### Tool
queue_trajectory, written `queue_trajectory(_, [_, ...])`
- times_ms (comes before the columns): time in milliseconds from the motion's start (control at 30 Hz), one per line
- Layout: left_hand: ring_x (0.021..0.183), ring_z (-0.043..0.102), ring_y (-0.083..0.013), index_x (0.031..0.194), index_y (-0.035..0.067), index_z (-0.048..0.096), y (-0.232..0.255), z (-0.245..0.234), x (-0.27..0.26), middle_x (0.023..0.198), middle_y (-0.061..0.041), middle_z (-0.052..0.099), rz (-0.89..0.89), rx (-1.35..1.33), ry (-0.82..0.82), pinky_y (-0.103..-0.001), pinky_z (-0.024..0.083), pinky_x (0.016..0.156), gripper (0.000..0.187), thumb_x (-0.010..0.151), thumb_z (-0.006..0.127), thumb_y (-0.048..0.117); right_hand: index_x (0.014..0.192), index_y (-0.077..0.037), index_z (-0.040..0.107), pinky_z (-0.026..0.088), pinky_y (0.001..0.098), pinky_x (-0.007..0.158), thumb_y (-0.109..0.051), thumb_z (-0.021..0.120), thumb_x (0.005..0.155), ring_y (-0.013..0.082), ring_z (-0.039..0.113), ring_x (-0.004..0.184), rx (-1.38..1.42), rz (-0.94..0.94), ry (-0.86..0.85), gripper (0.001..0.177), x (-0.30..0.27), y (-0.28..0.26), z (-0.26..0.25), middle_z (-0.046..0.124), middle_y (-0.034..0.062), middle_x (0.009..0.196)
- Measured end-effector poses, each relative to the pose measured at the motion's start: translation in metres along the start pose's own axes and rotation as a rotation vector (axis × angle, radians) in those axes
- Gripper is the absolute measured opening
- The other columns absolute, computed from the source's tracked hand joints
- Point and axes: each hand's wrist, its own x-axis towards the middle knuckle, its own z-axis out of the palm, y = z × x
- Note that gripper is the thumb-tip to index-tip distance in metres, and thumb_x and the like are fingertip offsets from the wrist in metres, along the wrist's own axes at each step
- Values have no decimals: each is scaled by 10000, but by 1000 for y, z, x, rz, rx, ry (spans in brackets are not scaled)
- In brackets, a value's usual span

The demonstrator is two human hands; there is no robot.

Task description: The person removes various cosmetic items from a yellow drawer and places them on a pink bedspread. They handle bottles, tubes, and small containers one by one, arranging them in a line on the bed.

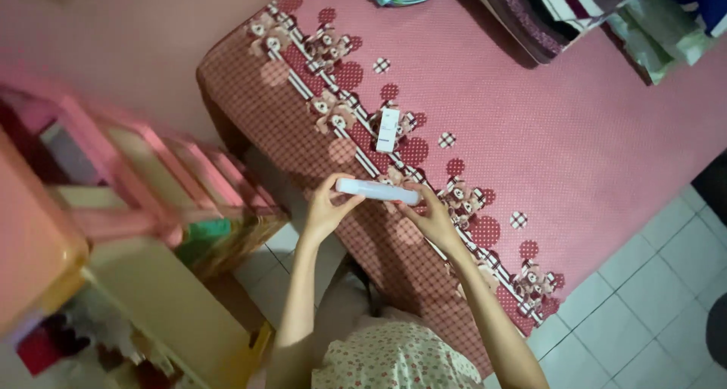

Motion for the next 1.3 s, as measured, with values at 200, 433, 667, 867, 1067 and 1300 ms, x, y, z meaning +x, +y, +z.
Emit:
queue_trajectory(200, [969, 721, -243, 1255, -16, 632, -13, 22, 80, 1061, -202, 739, -62, -187, -59, -358, 605, 869, 563, 769, 896, 90, 1392, -196, 593, 638, 448, 743, -201, 773, 924, 393, 727, 932, 85, 90, 32, 502, 41, 14, 19, 635, 261, 1237])
queue_trajectory(433, [981, 733, -283, 1266, -10, 646, -69, 63, 170, 1068, -216, 719, -7, -153, -194, -393, 611, 838, 522, 804, 881, 54, 1387, -217, 590, 599, 471, 858, -302, 775, 943, 400, 709, 1043, 163, 186, 107, 488, 98, 82, 11, 680, 266, 1182])
queue_trajectory(667, [1009, 725, -395, 1453, 192, 527, -62, 95, 235, 1038, -234, 688, 1, 47, -443, -448, 609, 847, 673, 858, 829, 100, 1346, -110, 606, 592, 514, 836, -258, 785, 942, 435, 673, 1072, 324, 285, 217, 466, 127, 101, 9, 646, 299, 1225])
queue_trajectory(867, [897, 758, -325, 1357, 230, 592, -111, 134, 292, 925, -167, 732, 106, 294, -522, -403, 611, 758, 614, 805, 857, 185, 1361, -105, 596, 555, 575, 924, -239, 760, 956, 488, 632, 1157, 322, 320, 279, 457, 156, 146, 17, 639, 304, 1249])
queue_trajectory(1067, [1154, 683, -341, 1418, 297, 545, -116, 139, 314, 1179, -130, 721, 42, 578, -614, -493, 519, 999, 632, 840, 795, 350, 1401, -67, 492, 608, 500, 867, -181, 744, 942, 456, 692, 1069, 336, 408, 343, 536, 172, 179, 30, 669, 316, 1187])
queue_trajectory(1300, [1311, 580, -403, 1532, 271, 440, -170, 147, 331, 1387, -189, 630, -3, 633, -610, -610, 314, 1162, 631, 948, 659, 366, 1337, 37, 569, 575, 518, 913, -13, 728, 860, 470, 669, 1109, 286, 325, 377, 505, 184, 224, 48, 669, 340, 1162])
